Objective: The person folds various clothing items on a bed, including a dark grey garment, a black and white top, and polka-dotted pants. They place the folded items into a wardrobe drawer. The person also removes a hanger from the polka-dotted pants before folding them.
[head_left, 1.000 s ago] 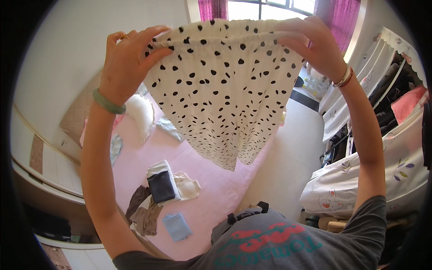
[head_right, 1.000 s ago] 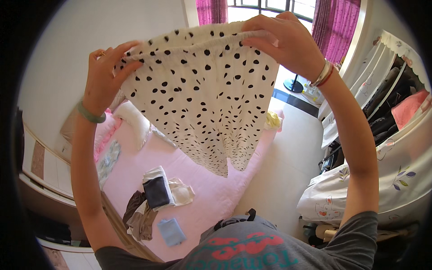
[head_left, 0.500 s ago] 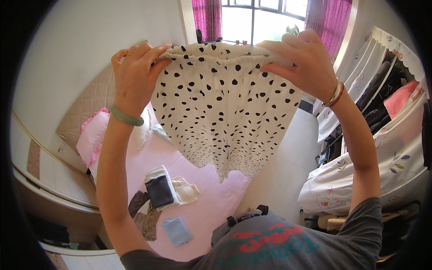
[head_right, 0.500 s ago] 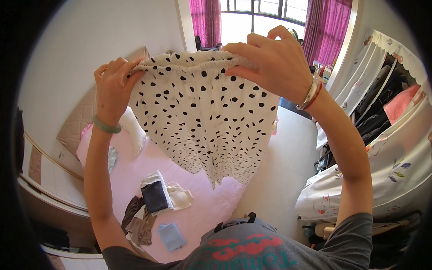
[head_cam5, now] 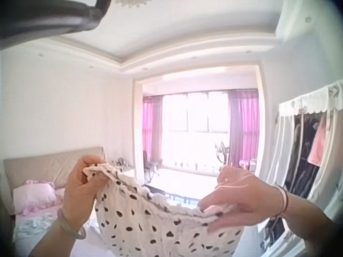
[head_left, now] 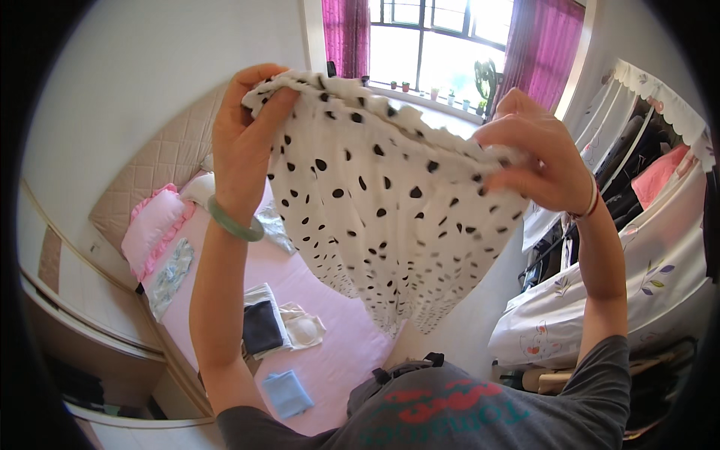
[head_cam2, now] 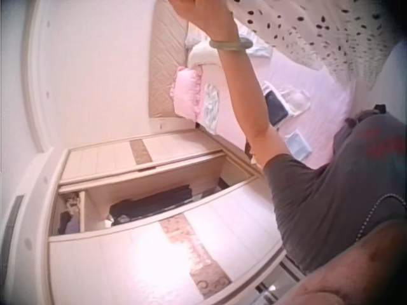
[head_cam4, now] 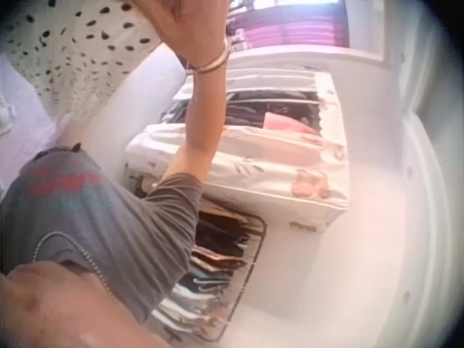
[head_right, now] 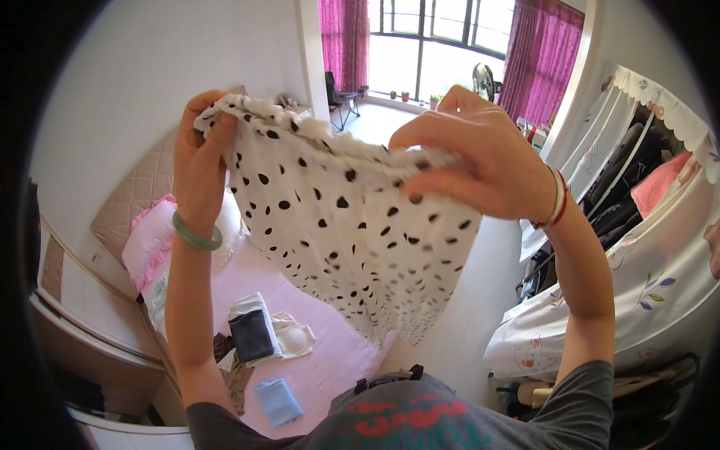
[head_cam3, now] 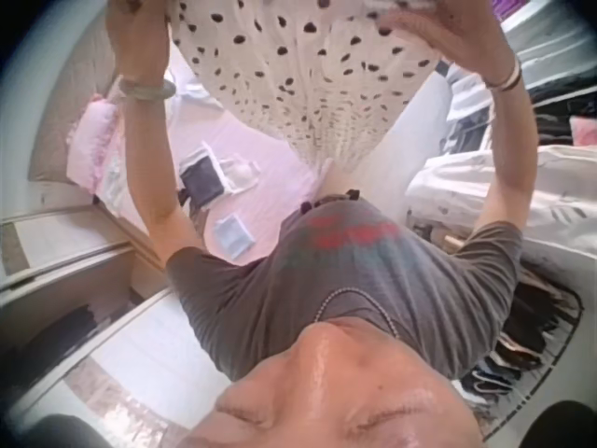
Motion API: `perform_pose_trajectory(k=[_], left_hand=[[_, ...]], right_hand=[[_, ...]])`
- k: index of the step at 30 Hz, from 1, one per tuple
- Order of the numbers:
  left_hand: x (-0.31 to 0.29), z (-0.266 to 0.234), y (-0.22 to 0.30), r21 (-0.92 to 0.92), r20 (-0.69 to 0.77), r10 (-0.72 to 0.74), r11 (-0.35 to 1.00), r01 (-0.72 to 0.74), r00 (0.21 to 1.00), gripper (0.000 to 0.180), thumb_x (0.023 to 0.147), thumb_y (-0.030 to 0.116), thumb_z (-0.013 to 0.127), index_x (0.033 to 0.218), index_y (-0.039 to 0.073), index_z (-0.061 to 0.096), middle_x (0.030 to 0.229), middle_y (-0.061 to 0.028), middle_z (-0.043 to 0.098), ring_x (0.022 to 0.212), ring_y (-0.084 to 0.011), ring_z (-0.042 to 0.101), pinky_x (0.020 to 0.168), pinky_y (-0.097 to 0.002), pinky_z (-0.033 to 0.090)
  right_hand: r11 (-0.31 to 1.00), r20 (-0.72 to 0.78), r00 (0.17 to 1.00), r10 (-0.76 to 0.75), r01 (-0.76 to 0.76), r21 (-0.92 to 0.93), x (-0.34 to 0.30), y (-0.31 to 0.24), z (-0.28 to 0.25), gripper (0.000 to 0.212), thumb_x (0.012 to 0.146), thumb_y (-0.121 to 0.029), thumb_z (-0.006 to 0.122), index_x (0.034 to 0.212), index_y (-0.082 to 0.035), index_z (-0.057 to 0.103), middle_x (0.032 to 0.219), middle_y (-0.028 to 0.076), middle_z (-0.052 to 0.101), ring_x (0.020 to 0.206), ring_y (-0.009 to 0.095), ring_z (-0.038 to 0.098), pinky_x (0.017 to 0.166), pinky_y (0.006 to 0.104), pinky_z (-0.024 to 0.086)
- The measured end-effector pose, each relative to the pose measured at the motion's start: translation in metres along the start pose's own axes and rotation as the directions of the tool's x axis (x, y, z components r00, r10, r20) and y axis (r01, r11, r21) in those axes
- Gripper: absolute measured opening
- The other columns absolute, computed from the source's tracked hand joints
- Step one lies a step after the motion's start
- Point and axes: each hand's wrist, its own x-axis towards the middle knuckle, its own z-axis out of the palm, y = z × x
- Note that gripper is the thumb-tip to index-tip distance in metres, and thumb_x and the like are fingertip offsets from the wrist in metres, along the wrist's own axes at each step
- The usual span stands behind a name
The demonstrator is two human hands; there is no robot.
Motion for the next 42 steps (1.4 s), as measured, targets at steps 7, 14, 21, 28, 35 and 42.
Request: perform_pose_trajectory(k=[7, 14, 21, 28, 35, 42], left_hand=[[0.007, 0.039, 0.006, -0.248, 0.231, 0.078, 0.968, -0.019, 0.970, 0.030, 0.093, 0.010, 0.063, 0.122, 0.007, 0.053, 0.095, -0.0015, 0.066, 0.082, -0.0073, 0.063, 0.071, -0.0209, 0.053], [0.007, 0.090, 0.004, -0.484, 0.527, -0.009, 0.819, 0.309, 0.850, 0.042, 0.092, 0.012, 0.064, 0.130, 0.008, 0.048, 0.097, -0.0045, 0.066, 0.086, -0.0101, 0.064, 0.074, -0.0226, 0.054], [0.018, 0.116, -0.030, -0.629, 0.574, 0.279, 0.753, 0.196, 0.770, 0.067, 0.089, 0.019, 0.068, 0.144, 0.004, 0.034, 0.116, -0.0088, 0.058, 0.105, -0.0153, 0.058, 0.092, -0.0274, 0.050], [0.013, 0.105, -0.066, -0.594, 0.629, 0.110, 0.706, 0.385, 0.770, 0.048, 0.092, 0.018, 0.064, 0.134, 0.001, 0.047, 0.119, -0.0075, 0.059, 0.106, -0.0133, 0.058, 0.093, -0.0267, 0.050], [-0.124, 0.038, -0.140, -0.115, 0.039, -0.563, 0.818, 0.563, 0.826, 0.039, 0.102, 0.035, 0.048, 0.097, -0.001, 0.063, 0.089, -0.0056, 0.065, 0.083, -0.0133, 0.063, 0.081, -0.0285, 0.051], [-0.297, 0.031, -0.220, -0.119, -0.067, -0.866, 0.500, 0.858, 0.496, 0.040, 0.102, 0.036, 0.045, 0.116, 0.004, 0.064, 0.113, -0.0065, 0.067, 0.104, -0.0138, 0.061, 0.093, -0.0309, 0.045]], right_hand=[[0.936, 0.001, 0.943, -0.333, 0.330, 0.119, 0.006, -0.009, 0.007, 0.033, 0.080, -0.029, 0.071, 0.113, -0.025, 0.071, 0.051, -0.007, 0.033, 0.047, 0.011, 0.036, 0.062, 0.0286, 0.034], [0.784, -0.151, 0.834, -0.531, 0.417, -0.460, 0.036, -0.017, 0.004, 0.048, 0.072, -0.043, 0.067, 0.106, -0.010, 0.072, 0.068, -0.002, 0.051, 0.056, 0.015, 0.044, 0.055, 0.0272, 0.036], [0.751, -0.233, 0.830, -0.507, 0.293, -0.591, 0.035, -0.002, 0.013, 0.060, 0.070, -0.051, 0.069, 0.101, 0.000, 0.067, 0.079, 0.003, 0.069, 0.061, 0.018, 0.055, 0.059, 0.0279, 0.041], [0.775, -0.337, 0.851, -0.402, 0.120, -0.620, 0.024, 0.010, 0.020, 0.043, 0.071, -0.035, 0.080, 0.093, -0.001, 0.065, 0.081, 0.006, 0.066, 0.070, 0.022, 0.058, 0.065, 0.0302, 0.046], [0.789, -0.476, 0.864, -0.164, -0.175, -0.589, 0.007, 0.026, 0.033, 0.028, 0.072, -0.019, 0.083, 0.090, -0.005, 0.066, 0.083, 0.005, 0.065, 0.073, 0.023, 0.059, 0.067, 0.0314, 0.048], [0.759, -0.486, 0.843, -0.229, -0.158, -0.632, -0.001, 0.040, 0.037, 0.032, 0.068, -0.032, 0.082, 0.082, -0.010, 0.065, 0.071, -0.002, 0.060, 0.059, 0.018, 0.054, 0.057, 0.0282, 0.042]])
